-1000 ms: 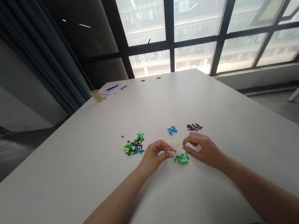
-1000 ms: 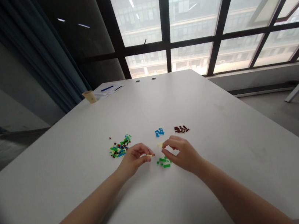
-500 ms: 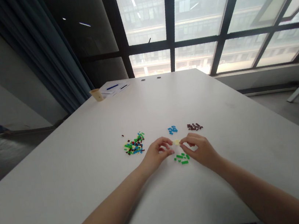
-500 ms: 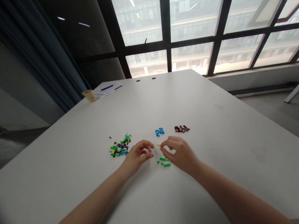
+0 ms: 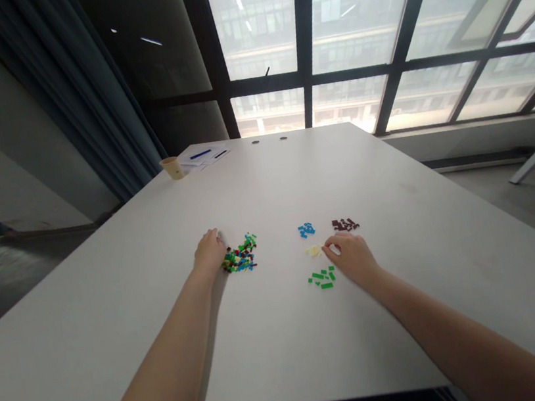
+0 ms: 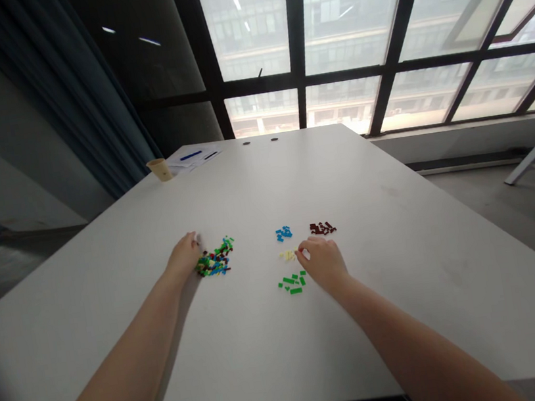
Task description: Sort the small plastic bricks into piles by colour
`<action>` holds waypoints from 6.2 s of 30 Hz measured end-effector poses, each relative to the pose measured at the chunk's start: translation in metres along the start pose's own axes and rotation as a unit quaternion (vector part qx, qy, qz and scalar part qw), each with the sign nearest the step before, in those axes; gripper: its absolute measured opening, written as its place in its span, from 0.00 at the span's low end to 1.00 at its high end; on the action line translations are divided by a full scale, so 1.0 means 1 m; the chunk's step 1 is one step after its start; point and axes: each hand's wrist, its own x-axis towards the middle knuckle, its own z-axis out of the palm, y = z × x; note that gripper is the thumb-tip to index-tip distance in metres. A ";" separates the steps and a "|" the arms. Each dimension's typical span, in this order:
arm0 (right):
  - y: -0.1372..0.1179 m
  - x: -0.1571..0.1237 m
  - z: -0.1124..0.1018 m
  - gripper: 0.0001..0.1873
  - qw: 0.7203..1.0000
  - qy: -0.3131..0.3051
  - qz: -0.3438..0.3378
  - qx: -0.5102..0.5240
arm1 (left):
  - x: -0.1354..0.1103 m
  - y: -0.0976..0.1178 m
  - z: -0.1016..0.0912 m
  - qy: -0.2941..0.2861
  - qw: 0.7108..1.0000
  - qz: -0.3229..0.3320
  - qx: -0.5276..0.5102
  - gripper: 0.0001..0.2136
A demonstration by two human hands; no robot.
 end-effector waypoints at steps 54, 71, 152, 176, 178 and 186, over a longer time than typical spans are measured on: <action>0.033 0.009 -0.055 0.27 0.956 0.166 0.169 0.175 | -0.027 0.056 -0.019 -0.074 0.990 0.119 -0.016 0.12; 0.030 0.009 -0.050 0.27 0.962 0.150 0.150 0.170 | -0.068 0.105 -0.028 -0.128 0.917 0.191 -0.327 0.16; 0.026 0.008 -0.035 0.15 0.994 0.053 -0.034 0.095 | -0.041 0.070 -0.014 -0.088 0.985 0.142 0.053 0.09; -0.018 -0.005 -0.031 0.07 0.979 0.009 -0.153 0.131 | -0.095 0.128 -0.016 0.035 0.900 0.411 -0.140 0.11; -0.020 -0.005 -0.031 0.06 0.979 0.005 -0.158 0.130 | -0.095 0.128 -0.017 0.039 0.900 0.413 -0.131 0.11; -0.022 -0.007 -0.027 0.04 0.975 0.011 -0.173 0.140 | -0.097 0.131 -0.018 0.048 0.893 0.432 -0.115 0.11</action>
